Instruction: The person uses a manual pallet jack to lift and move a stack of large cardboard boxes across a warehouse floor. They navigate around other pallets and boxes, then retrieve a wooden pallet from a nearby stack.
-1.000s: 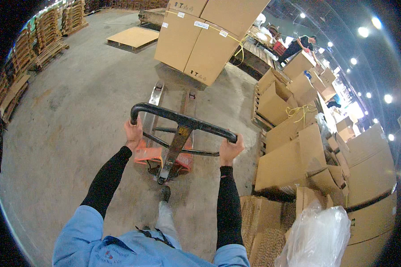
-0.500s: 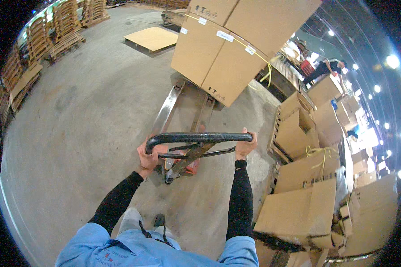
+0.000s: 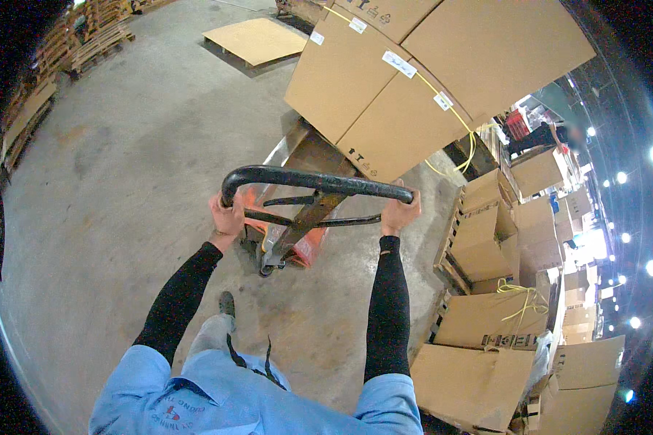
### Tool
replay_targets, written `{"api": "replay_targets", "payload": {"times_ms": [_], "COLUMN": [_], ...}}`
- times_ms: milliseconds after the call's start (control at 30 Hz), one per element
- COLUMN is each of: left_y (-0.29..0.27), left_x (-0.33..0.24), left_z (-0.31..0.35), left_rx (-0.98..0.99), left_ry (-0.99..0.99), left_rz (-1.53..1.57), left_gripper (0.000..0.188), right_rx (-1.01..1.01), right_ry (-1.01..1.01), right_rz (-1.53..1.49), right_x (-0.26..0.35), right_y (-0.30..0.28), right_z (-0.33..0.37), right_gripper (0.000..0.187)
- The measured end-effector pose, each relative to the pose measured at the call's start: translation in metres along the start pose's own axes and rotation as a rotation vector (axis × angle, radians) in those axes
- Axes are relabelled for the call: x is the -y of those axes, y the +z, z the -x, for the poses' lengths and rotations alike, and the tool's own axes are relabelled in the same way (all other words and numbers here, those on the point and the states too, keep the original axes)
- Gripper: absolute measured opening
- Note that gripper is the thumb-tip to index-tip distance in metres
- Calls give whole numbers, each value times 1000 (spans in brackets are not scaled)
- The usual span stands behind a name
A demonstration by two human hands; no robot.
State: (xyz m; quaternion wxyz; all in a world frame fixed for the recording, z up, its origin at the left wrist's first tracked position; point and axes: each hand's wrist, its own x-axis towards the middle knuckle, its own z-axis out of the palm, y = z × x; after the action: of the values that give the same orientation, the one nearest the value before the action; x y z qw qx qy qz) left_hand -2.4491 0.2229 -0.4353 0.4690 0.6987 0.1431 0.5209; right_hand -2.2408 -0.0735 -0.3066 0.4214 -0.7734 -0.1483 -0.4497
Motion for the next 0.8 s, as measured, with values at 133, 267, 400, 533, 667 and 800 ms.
{"api": "replay_targets", "payload": {"times_ms": [133, 267, 400, 533, 667, 800], "left_y": [22, 57, 105, 150, 194, 241], "left_x": [37, 80, 127, 182, 236, 271], "left_z": [-78, -145, -201, -265, -349, -414], "left_rx": [43, -23, -72, 27, 77, 84], "left_ry": [-18, 101, 95, -91, 50, -250], "left_rz": [-58, -177, -166, -98, -332, 55], "left_gripper": [12, 8, 10, 14, 22, 33], "right_rx": [30, -8, 1, 2, 18, -4], "right_ry": [48, 28, 27, 65, 85, 20], "right_rz": [30, 30, 33, -7, -24, 44], "right_x": [-3, -1, -13, -27, -27, -21], "right_y": [75, 139, 206, 276, 323, 350], "right_z": [-28, -52, -84, -119, -139, -138], "right_gripper": [27, 26, 26, 24, 13, 18]}}
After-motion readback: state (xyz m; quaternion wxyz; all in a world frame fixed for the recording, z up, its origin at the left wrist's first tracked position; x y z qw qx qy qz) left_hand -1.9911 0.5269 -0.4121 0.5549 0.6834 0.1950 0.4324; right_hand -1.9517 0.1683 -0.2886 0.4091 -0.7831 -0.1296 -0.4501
